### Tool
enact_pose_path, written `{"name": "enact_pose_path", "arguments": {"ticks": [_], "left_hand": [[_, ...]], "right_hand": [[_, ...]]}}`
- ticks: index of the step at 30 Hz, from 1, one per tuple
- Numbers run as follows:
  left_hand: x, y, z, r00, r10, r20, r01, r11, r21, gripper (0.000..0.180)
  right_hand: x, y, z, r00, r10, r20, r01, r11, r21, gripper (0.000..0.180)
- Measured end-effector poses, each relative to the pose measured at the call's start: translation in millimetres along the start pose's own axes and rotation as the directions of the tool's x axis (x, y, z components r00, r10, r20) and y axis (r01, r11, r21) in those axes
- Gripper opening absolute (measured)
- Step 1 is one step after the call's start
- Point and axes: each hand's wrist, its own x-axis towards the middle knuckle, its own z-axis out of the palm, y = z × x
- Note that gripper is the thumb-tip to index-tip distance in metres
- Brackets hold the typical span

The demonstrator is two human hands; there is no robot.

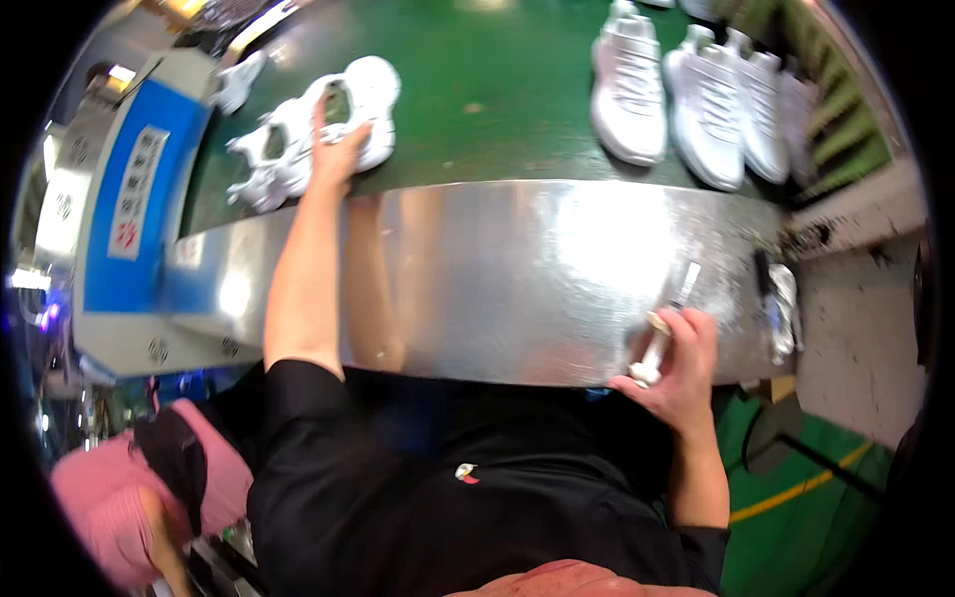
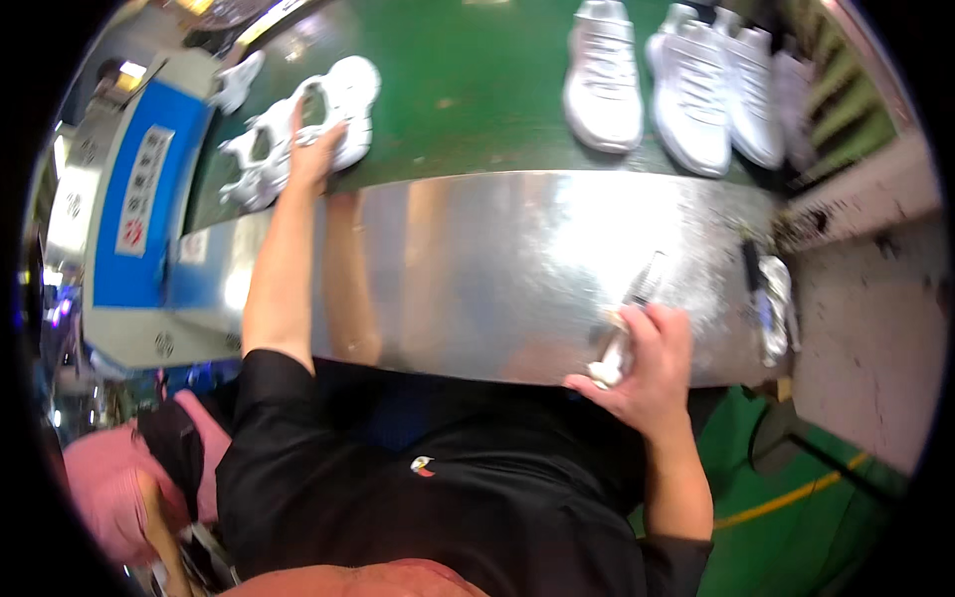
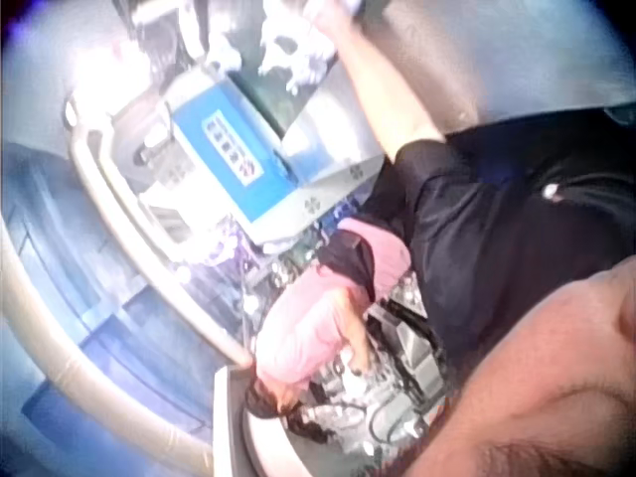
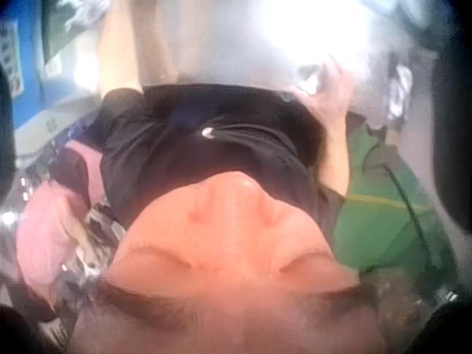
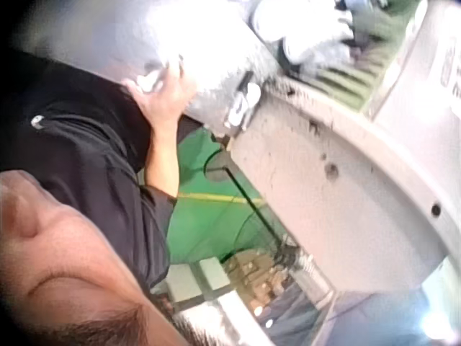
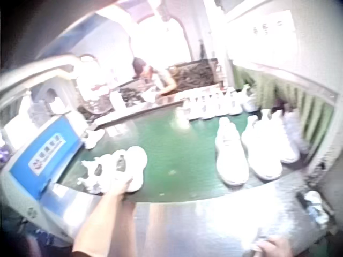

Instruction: The person repeatedly picks up white sneakers from a metal workbench, inserts a syringe into the shoe's side seam, and injects a clear liquid. After each injection, the shoe is placed back on the bench. The process is repeated for multiple shoes in a factory setting.

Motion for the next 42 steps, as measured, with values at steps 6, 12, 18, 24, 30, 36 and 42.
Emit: {"name": "enact_pose_path", "arguments": {"ticks": [6,12,18,24,30,36,42], "left_hand": [[-19.5,-33.6,-54.2,0.967,-0.223,0.124,0.233,0.97,-0.07,0.044],[-195.5,19.5,-60.0,0.965,-0.131,0.229,0.114,0.99,0.087,0.05],[-253.4,65.3,-21.1,0.851,0.149,0.504,-0.139,0.989,-0.056,0.078],[-152.9,25.5,-5.2,0.834,0.215,0.508,-0.264,0.964,0.025,0.046],[-55.4,2.8,2.6,0.695,-0.369,0.617,0.427,0.902,0.058,0.04],[-96.5,63.7,56.9,0.678,-0.338,0.653,0.621,0.739,-0.262,0.039],[-155.9,117.1,50.9,0.791,0.128,0.598,0.465,0.51,-0.724,0.047]], "right_hand": [[4.0,14.4,-8.5,0.998,-0.06,-0.014,0.06,0.998,-0.005,0.071],[-19.9,32.5,-10.3,0.994,-0.07,-0.085,0.074,0.996,0.045,0.072],[-28.0,15.2,-13.7,0.998,-0.001,-0.056,0.009,0.989,0.147,0.077],[-65.8,7.3,-43.6,0.984,0.17,0.042,-0.176,0.952,0.252,0.087],[-70.6,1.2,-55.4,0.962,0.249,0.112,-0.271,0.92,0.284,0.084],[-49.5,-20.1,-64.0,0.956,0.209,0.204,-0.256,0.936,0.24,0.085],[-29.1,-61.9,-44.9,0.939,0.217,0.267,-0.335,0.412,0.847,0.108]]}}
